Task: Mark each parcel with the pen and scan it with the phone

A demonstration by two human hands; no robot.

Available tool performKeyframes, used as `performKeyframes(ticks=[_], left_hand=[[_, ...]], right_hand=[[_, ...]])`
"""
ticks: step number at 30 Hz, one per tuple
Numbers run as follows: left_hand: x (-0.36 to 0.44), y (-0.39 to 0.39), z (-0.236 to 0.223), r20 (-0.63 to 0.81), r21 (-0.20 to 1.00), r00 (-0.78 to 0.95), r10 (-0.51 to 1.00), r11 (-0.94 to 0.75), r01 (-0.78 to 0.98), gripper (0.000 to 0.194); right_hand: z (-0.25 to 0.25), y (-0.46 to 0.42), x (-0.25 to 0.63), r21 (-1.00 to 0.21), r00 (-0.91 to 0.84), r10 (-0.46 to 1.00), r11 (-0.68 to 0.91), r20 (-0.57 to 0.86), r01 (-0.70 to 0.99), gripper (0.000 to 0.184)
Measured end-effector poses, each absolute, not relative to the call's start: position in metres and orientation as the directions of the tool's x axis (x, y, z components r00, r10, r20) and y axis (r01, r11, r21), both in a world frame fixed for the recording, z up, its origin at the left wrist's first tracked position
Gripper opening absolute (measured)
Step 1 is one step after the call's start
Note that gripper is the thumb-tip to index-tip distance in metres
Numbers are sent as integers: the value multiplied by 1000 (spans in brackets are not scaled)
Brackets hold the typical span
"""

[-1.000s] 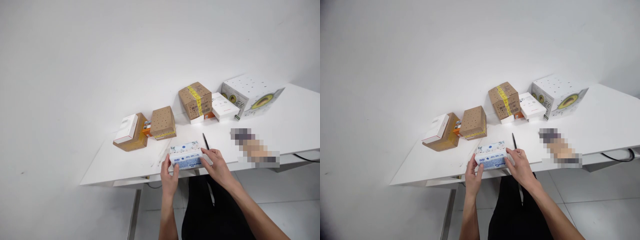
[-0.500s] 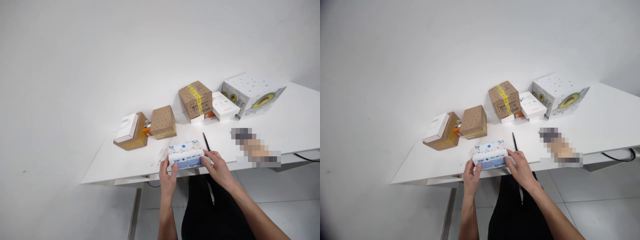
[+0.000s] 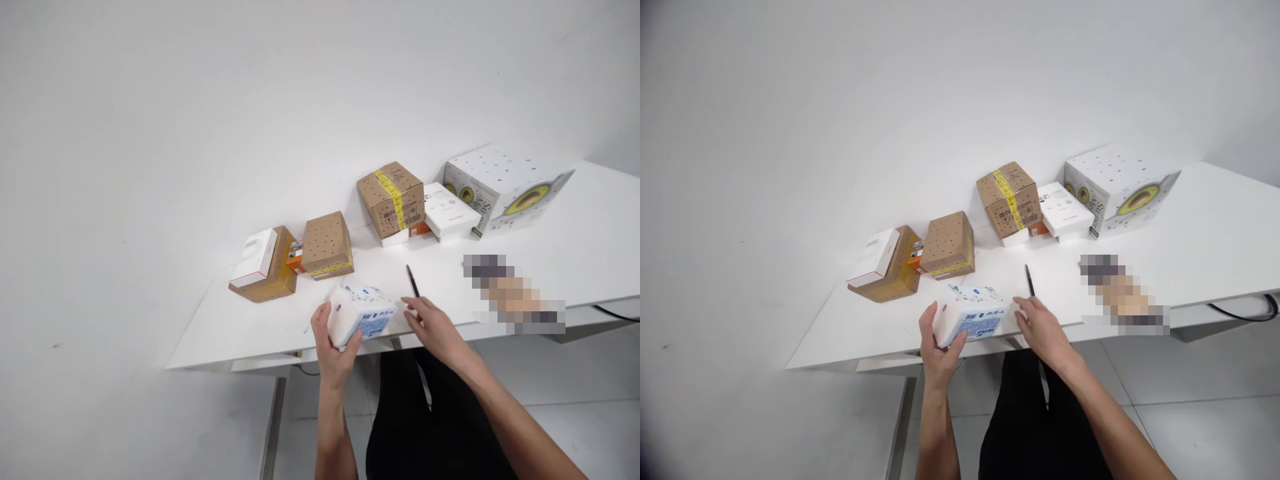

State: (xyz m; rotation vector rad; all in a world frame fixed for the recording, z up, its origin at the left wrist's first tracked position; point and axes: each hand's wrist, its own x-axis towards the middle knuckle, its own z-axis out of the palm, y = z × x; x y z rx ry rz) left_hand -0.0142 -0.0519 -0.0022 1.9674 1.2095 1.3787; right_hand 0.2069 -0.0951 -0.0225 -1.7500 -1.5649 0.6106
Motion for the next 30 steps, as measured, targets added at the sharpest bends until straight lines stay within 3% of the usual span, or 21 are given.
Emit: performKeyframes(ticks=[4,7,10,14,16,17,19,21,22,27,30], left_hand=[[-1,-43,-15,439,769,212,873,-488,413,81],[8,-43,-21,388,805,233,892,-451,386,82],[14,-44,-18,423,783,224,878,-478,397,79],[19,-44,-10,488,701,222,844,-531,476,56],[22,-43,-9,502,689,203,841,-530,494,48],[23,-43,-9,506,689,199,840,-532,493,46],[25,-42,-9,513,680,222,829,-551,484,46],[27,-42,-8,531,655,265,805,-588,474,44],[29,-42,-7,543,642,284,791,-608,466,42],[38,-47,0,543,682,274,794,-607,408,35],[44,-49,3,511,733,207,834,-549,403,27]], right_hand=[[-25,-75,220,-417,313,949,-273,30,867,46],[-27,-60,220,-319,329,942,-332,-65,888,47],[-28,-52,221,-394,341,935,-351,-97,850,49],[-31,-54,232,-524,317,944,-318,-95,790,44],[-34,-58,241,-659,306,947,-289,-94,694,39],[-35,-61,244,-780,312,945,-264,-92,568,38],[-36,-68,250,-978,336,938,-143,-84,154,33],[-31,-74,252,-977,363,930,25,-56,-213,30],[-26,-77,251,-956,386,922,90,-27,-280,31],[11,-86,244,-940,566,812,291,144,-178,19],[32,-84,237,-917,551,804,365,224,-160,18]])
